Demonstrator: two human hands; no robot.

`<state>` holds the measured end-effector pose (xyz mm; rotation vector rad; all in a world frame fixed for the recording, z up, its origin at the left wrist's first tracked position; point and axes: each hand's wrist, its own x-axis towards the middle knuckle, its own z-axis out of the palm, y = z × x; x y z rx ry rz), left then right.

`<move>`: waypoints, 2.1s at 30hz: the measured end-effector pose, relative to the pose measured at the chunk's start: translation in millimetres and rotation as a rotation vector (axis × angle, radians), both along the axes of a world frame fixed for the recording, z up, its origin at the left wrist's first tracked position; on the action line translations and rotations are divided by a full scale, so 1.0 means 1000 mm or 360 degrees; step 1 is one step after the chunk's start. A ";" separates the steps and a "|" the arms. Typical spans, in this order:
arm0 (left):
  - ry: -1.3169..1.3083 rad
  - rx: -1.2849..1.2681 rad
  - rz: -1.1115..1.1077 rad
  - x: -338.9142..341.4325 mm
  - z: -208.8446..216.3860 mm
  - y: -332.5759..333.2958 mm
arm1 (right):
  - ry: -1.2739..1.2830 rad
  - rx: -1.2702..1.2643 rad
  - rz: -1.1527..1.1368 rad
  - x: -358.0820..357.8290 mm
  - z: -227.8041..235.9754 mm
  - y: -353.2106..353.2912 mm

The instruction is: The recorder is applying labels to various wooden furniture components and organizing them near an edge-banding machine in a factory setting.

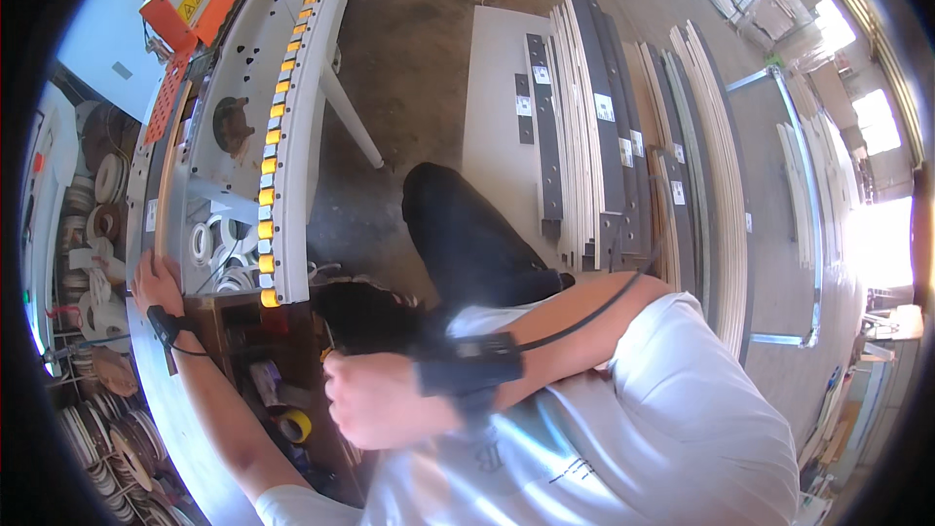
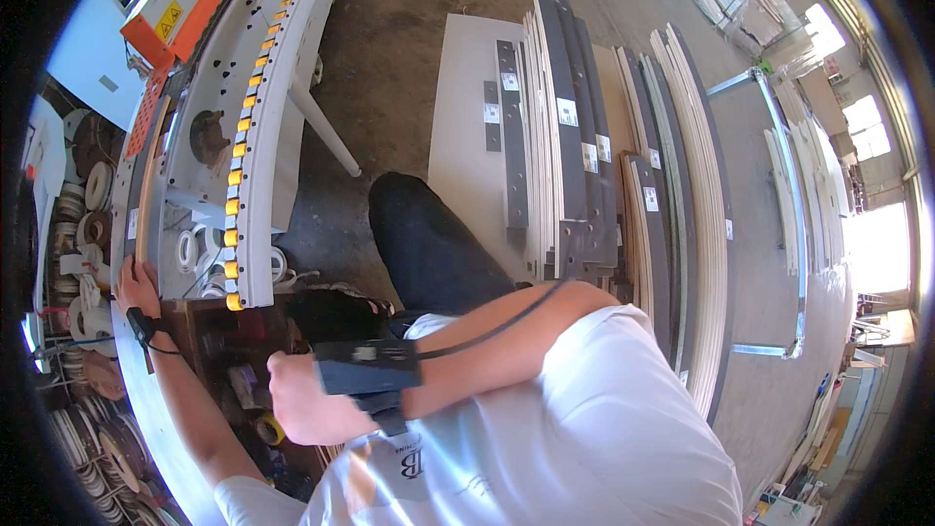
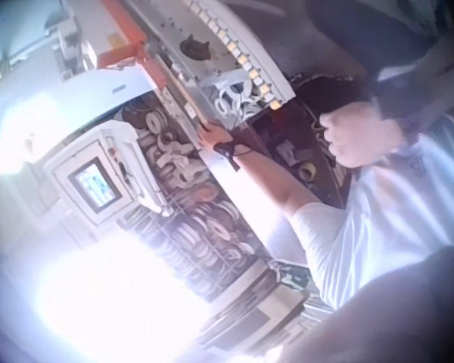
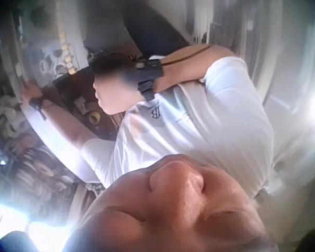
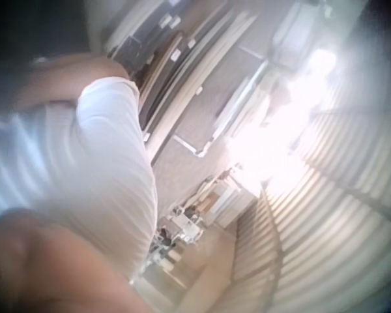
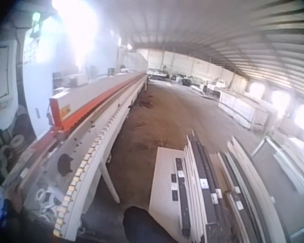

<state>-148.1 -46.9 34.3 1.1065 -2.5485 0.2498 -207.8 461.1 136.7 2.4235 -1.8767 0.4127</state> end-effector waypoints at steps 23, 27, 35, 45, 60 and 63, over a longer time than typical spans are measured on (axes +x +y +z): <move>0.0040 -0.0178 -0.0137 0.022 -0.015 -0.023 | -0.0580 -0.0175 -0.1054 -0.121 -0.078 0.088; 0.0030 -0.0135 -0.0160 0.006 -0.016 -0.018 | -0.0446 -0.0391 -0.1592 -0.118 -0.018 0.164; 0.0045 -0.0223 -0.0206 0.026 -0.029 -0.044 | 0.0295 -0.0622 -0.2798 -0.110 0.042 0.370; 0.0095 -0.0381 -0.0292 0.007 -0.022 -0.040 | -0.0600 -0.0234 -0.3603 -0.034 -0.114 0.524; 0.0176 -0.0322 -0.0214 0.014 -0.015 -0.003 | -0.0310 0.0148 -0.3031 -0.060 -0.267 0.499; 0.0167 -0.0348 -0.0220 0.016 -0.018 -0.007 | -0.0065 0.0519 -0.3046 -0.077 -0.288 0.497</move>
